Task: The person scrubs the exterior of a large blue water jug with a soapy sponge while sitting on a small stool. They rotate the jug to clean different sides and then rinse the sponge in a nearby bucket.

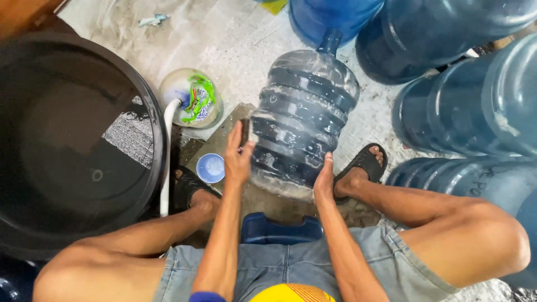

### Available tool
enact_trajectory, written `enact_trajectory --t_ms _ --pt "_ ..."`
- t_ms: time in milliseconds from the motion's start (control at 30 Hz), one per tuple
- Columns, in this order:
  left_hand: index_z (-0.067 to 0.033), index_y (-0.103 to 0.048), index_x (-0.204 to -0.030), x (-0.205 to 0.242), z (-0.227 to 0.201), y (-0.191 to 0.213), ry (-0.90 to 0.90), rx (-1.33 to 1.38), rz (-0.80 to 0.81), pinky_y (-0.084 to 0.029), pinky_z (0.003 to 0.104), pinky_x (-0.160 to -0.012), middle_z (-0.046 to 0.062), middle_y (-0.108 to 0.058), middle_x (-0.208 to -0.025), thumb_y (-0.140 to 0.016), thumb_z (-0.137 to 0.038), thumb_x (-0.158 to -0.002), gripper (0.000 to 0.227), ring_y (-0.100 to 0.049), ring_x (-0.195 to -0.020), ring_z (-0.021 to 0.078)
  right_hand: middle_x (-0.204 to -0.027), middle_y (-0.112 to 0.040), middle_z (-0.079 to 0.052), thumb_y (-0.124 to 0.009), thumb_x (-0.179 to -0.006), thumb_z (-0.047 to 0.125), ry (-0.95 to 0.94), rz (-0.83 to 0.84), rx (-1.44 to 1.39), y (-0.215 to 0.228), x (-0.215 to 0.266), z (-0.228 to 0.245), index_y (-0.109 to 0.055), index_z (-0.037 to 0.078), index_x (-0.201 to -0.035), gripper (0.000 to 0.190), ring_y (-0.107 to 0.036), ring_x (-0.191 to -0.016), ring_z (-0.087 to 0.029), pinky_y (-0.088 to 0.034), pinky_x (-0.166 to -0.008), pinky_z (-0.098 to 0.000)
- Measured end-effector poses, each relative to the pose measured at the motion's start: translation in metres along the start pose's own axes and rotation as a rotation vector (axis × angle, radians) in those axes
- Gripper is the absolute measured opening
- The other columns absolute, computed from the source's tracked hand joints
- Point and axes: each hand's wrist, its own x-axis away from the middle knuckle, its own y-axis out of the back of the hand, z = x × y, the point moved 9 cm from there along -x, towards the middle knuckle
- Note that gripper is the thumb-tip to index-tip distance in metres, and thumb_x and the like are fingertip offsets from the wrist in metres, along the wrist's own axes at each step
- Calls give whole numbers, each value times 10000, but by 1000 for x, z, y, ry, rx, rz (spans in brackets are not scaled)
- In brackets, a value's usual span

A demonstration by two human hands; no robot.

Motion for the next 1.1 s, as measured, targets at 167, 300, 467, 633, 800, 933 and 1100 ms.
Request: enact_trajectory --t_ms 167,300,467,633,800,933,1100 --pt "-226 -532 -1340 69 -104 -67 -541 -370 73 -315 465 -1059 109 -503 -1373 -611 -248 -764 582 -478 -1266 313 -1551 -168 -88 -235 -897 703 8 -43 157 -4 -25 -27 -222 197 -1494 783 -142 -1424 -281 -82 -1185 -406" --pt "-216 -460 -1412 1 -44 6 -252 -359 -57 -290 527 -1048 121 -533 -1336 -607 -217 -844 587 -492 -1213 384 -1545 -149 -165 -204 -926 668 44 5 167 -38 18 2 -189 97 -1488 802 -149 -1423 -322 -90 -1181 -427" --pt "-267 -501 -1361 -49 -5 41 -21 -113 -15 -392 438 -1013 93 -585 -1271 -626 -290 -833 544 -535 -1173 333 -1546 -105 -187 -265 -863 723 -14 59 -197 -89 72 49 -132 93 -1497 903 -119 -1419 -368 -100 -1172 -490" --pt "-142 -570 -1298 -76 55 45 99 244 17 -374 430 -1029 194 -581 -1254 -573 -242 -864 445 -528 -1175 299 -1541 -156 -180 -314 -830 718 -218 -6 -484 -84 72 39 -176 166 -1499 879 -153 -1415 -377 -144 -1158 -530" --pt "-161 -530 -1334 -54 53 31 158 232 60 -307 419 -1088 194 -513 -1339 -612 -263 -824 527 -439 -1270 331 -1508 -267 -168 -378 -743 836 -132 73 -416 -56 18 -14 -255 164 -1481 1006 -256 -1382 -359 -202 -1138 -466" --pt "-203 -550 -1323 -33 87 5 273 247 39 -337 418 -1070 202 -550 -1290 -591 -260 -840 487 -453 -1256 344 -1518 -229 -170 -399 -764 769 -73 69 -205 -25 45 44 -208 139 -1487 978 -234 -1392 -358 -192 -1140 -506" --pt "-254 -467 -1397 -8 22 0 -33 -3 28 -325 474 -1070 177 -512 -1344 -604 -267 -858 556 -438 -1253 402 -1481 -175 -299 -435 -759 808 -83 -17 79 -3 18 15 -140 35 -1480 1097 -202 -1379 -436 -148 -1126 -563"
